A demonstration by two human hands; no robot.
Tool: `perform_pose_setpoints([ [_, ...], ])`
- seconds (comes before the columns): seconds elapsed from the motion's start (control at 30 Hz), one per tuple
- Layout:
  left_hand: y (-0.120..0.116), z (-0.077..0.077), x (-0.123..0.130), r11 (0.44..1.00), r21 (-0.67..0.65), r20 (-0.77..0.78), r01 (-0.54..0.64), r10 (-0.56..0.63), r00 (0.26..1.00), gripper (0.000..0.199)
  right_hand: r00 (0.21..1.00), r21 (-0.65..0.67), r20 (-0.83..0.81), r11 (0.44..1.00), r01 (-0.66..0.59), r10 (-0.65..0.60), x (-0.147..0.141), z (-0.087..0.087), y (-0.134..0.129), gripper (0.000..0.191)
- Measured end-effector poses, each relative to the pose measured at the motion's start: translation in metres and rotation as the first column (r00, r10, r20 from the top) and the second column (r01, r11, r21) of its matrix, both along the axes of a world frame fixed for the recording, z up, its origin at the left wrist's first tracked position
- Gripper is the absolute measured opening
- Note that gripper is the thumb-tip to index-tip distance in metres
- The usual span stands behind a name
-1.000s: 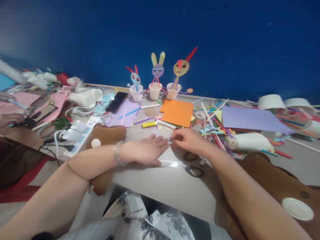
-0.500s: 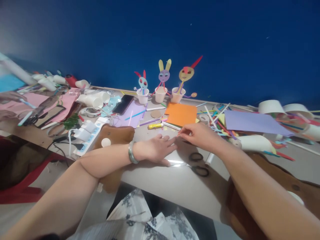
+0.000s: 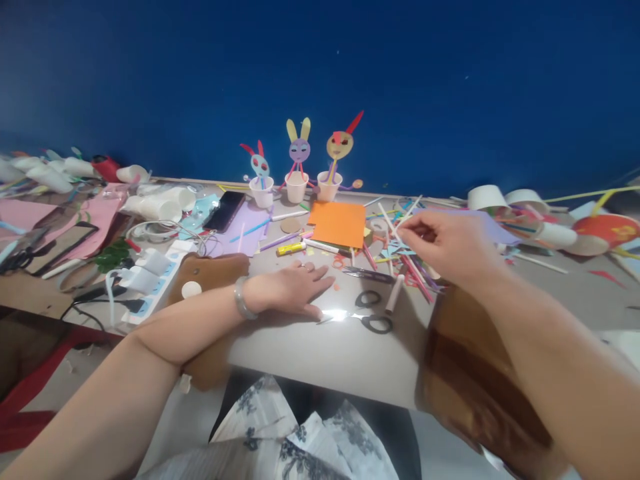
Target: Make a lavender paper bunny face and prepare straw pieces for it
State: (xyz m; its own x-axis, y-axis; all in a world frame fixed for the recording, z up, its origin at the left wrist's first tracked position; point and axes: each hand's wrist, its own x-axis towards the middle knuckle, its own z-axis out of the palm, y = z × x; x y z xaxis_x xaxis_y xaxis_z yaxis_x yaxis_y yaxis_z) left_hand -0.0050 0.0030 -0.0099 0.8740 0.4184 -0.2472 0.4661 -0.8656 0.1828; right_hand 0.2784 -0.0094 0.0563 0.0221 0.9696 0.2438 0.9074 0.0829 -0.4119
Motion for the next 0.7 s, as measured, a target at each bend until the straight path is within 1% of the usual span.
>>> perform_pose_setpoints([
  [0.07, 0.001, -0.001, 0.001, 1.000, -0.002, 0.005, -0.009, 0.009, 1.000, 0.074, 0.995, -0.089, -0.046, 0.992, -0.087, 0.083, -0.008, -0.009, 0.001, 0.018],
  [0.1, 0.000, -0.001, 0.001, 1.000, 0.008, 0.003, -0.009, 0.009, 1.000, 0.073, 0.988, -0.112, -0.021, 0.982, -0.153, 0.151, -0.017, -0.014, 0.005, 0.020],
  [0.17, -0.005, 0.000, 0.002, 0.999, 0.047, -0.021, -0.008, 0.009, 1.000, 0.071, 0.950, -0.151, 0.048, 0.942, -0.300, 0.310, -0.042, -0.022, 0.016, 0.021],
  [0.27, -0.017, 0.002, 0.001, 0.990, 0.137, -0.054, -0.014, 0.021, 0.998, 0.069, 0.864, -0.219, 0.158, 0.870, -0.441, 0.478, -0.089, -0.033, 0.042, 0.026],
  [0.33, -0.027, 0.004, 0.001, 0.982, 0.189, -0.050, -0.010, 0.020, 0.999, 0.071, 0.795, -0.241, 0.267, 0.837, -0.492, 0.544, -0.118, -0.040, 0.061, 0.029],
  [0.4, -0.035, 0.008, 0.001, 0.977, 0.211, -0.076, -0.018, 0.035, 0.996, 0.071, 0.714, -0.287, 0.377, 0.807, -0.516, 0.591, -0.140, -0.046, 0.077, 0.027],
  [0.43, -0.038, 0.011, 0.002, 0.977, 0.211, -0.103, -0.019, 0.041, 0.994, 0.070, 0.682, -0.315, 0.412, 0.797, -0.515, 0.604, -0.148, -0.050, 0.083, 0.024],
  [0.5, -0.041, 0.018, 0.005, 0.981, 0.191, -0.158, -0.020, 0.051, 0.986, 0.067, 0.648, -0.374, 0.443, 0.785, -0.494, 0.619, -0.159, -0.054, 0.091, 0.017],
  [0.57, -0.040, 0.025, 0.008, 0.991, 0.133, -0.212, -0.029, 0.057, 0.976, 0.063, 0.645, -0.386, 0.441, 0.781, -0.492, 0.624, -0.162, -0.055, 0.094, 0.013],
  [0.6, -0.039, 0.029, 0.009, 0.995, 0.089, -0.241, -0.041, 0.062, 0.968, 0.058, 0.665, -0.365, 0.421, 0.786, -0.499, 0.617, -0.160, -0.054, 0.093, 0.013],
  [0.63, -0.038, 0.032, 0.010, 0.997, 0.054, -0.256, -0.060, 0.072, 0.964, 0.053, 0.698, -0.330, 0.385, 0.797, -0.507, 0.603, -0.157, -0.052, 0.091, 0.013],
  [0.7, -0.036, 0.035, 0.009, 0.995, 0.023, -0.244, -0.100, 0.102, 0.964, 0.043, 0.816, -0.224, 0.228, 0.844, -0.487, 0.531, -0.145, -0.048, 0.082, 0.016],
])
